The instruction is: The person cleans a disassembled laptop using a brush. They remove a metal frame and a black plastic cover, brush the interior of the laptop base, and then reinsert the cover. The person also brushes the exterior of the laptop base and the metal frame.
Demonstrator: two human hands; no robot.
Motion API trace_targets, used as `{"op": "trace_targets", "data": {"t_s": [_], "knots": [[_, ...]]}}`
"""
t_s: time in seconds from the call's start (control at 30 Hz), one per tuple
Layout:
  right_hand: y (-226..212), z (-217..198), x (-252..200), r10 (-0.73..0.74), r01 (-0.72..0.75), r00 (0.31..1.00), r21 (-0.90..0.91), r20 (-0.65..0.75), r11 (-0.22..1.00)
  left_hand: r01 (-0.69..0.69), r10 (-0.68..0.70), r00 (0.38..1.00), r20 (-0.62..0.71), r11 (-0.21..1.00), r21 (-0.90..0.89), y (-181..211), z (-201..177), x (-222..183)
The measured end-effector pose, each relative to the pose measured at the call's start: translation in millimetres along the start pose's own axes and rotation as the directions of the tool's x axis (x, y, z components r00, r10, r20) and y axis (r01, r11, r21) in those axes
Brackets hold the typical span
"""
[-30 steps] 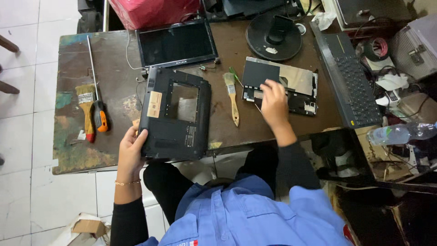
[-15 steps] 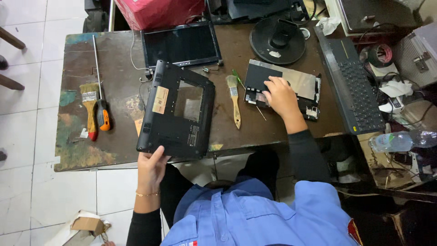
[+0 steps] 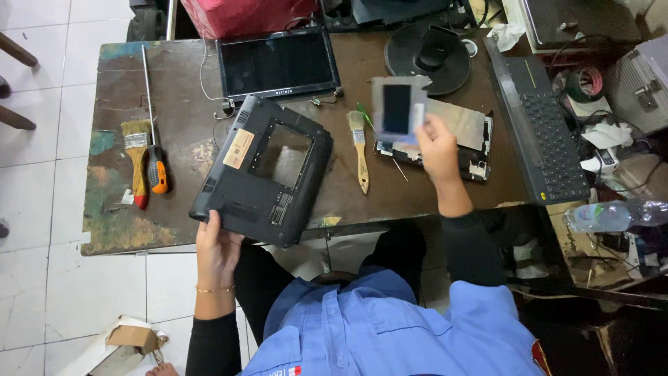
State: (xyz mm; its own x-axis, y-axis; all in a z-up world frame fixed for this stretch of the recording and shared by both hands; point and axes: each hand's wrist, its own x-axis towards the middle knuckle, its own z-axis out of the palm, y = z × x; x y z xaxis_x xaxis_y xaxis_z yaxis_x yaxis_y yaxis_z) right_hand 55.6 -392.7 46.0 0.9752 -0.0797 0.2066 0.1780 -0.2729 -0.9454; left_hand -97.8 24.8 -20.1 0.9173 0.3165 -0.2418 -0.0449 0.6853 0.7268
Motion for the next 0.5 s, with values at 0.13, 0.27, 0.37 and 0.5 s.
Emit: {"op": "trace_targets", "data": {"t_s": [0.13,0.27,0.37,0.5], "knots": [[-6,20,-18,0.173,-0.269,0.957,0.482,0.233,0.834,-0.012,0.013,1.0,-0.02,0.999,0.034,0,-16,8],[-33,35,-35,0.192,-0.392,0.904,0.564,0.381,0.727,-0.046,0.053,0.998,-0.04,0.988,0.15,-6,-45,25],[-22,44,-40,0.191,-0.413,0.894,0.581,0.405,0.702,-0.053,0.07,0.995,-0.075,0.977,0.208,-3,-48,28],[8,54,-41,0.195,-0.371,0.913,0.533,0.358,0.76,-0.045,0.074,0.99,-0.121,0.972,0.232,10,-21,19]]}}
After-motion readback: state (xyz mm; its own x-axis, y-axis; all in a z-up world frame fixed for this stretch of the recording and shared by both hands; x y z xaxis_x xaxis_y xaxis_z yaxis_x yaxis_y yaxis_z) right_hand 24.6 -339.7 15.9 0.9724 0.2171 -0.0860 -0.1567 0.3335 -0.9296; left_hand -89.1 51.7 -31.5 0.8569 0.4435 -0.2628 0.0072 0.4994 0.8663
